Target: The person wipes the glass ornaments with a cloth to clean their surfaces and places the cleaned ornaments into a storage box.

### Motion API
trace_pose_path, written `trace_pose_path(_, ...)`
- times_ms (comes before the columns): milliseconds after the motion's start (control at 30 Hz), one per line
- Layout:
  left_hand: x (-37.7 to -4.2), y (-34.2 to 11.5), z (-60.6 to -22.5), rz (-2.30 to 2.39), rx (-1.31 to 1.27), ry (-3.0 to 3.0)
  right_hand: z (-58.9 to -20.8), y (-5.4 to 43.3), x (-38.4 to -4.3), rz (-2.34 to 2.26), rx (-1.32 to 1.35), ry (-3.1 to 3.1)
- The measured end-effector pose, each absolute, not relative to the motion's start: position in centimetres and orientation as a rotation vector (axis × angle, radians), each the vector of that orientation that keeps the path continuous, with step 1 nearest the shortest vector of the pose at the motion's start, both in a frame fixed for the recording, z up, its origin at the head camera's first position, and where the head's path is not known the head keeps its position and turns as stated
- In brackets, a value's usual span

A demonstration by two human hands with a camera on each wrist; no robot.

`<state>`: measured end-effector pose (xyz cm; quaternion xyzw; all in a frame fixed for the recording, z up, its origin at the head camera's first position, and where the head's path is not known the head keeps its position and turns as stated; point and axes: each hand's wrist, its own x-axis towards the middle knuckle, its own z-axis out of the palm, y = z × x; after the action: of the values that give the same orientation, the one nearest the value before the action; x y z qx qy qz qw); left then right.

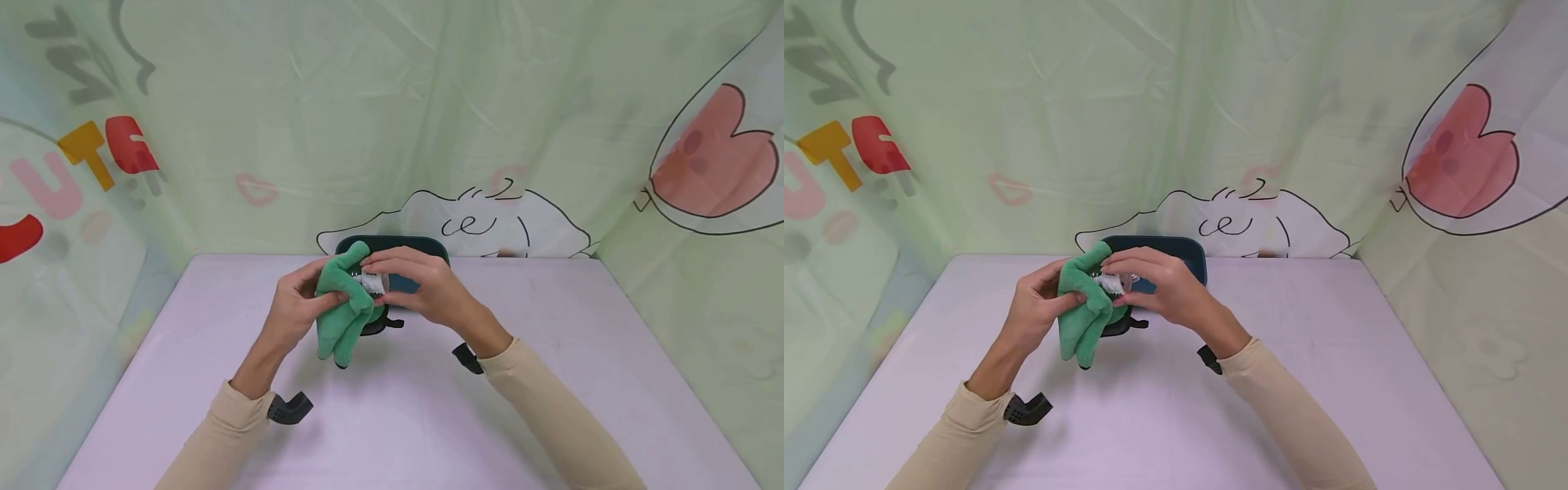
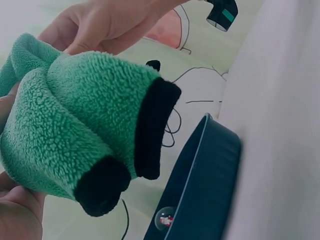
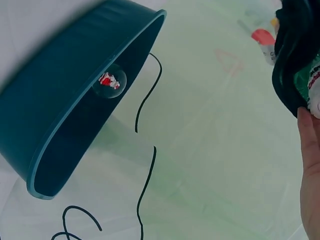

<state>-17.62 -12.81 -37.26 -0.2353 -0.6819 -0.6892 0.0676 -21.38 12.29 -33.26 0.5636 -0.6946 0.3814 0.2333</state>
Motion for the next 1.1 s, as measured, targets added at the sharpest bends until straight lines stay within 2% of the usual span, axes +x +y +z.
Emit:
trace_pose_path(633,-17.34,-12.84,-37.23,-2.147,-0.667,-2.038,-33.12,12.76,-21.68,1.037,1.709,-1.826)
trace_pose_path(1100,-17.41,-12.43,-37.07,-2.052,-0.79,-2.048,-33.33,12.74,-21.39,1.338,1.433,-2.068)
